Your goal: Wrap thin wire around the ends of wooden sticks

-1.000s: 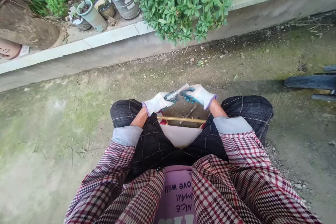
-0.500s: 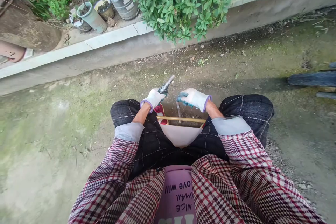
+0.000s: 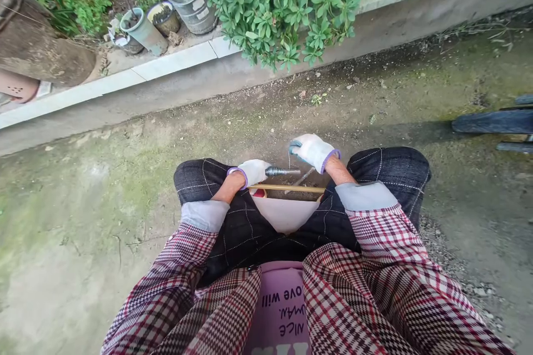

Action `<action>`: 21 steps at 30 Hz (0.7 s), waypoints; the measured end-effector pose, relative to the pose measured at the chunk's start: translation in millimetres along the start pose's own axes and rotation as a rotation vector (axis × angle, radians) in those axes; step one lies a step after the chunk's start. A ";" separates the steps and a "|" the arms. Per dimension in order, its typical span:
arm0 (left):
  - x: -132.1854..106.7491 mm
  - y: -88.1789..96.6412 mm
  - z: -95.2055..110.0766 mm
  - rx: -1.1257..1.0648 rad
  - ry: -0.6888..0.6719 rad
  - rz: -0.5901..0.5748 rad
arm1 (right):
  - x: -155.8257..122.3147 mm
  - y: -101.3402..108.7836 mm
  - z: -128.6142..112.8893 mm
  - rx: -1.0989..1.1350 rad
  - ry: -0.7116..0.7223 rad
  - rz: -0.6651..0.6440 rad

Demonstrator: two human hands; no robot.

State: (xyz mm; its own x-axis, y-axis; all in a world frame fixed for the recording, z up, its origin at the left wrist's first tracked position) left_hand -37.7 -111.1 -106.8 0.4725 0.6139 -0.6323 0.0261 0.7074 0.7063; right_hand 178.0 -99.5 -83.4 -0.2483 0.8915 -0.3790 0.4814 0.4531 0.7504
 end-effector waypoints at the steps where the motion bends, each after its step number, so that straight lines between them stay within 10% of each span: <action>1: -0.5 0.1 2.0 0.001 -0.047 -0.014 | 1.4 0.4 2.2 -0.005 -0.021 0.004; 10: -0.9 20.7 -3.2 -0.604 -0.161 0.158 | 3.8 -27.0 15.0 0.424 -0.113 -0.082; 21: 10.3 30.6 -19.3 -0.894 0.066 0.368 | -16.7 -18.5 -33.3 0.286 0.015 -0.196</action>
State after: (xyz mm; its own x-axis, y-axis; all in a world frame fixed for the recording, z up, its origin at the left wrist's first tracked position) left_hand -49.1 -76.4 -97.9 0.2662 0.8492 -0.4560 -0.8061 0.4555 0.3778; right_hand 145.3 -122.9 -72.9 -0.3703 0.7885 -0.4911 0.6394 0.5999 0.4810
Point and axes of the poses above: each hand's wrist, its own x-axis towards the middle knuckle, its own y-axis out of the back of the hand, z = x × y, the point moved 3 cm from there along x, towards the middle knuckle, and after that the axes turned 2 degrees about -z, right-handed, at the moved point
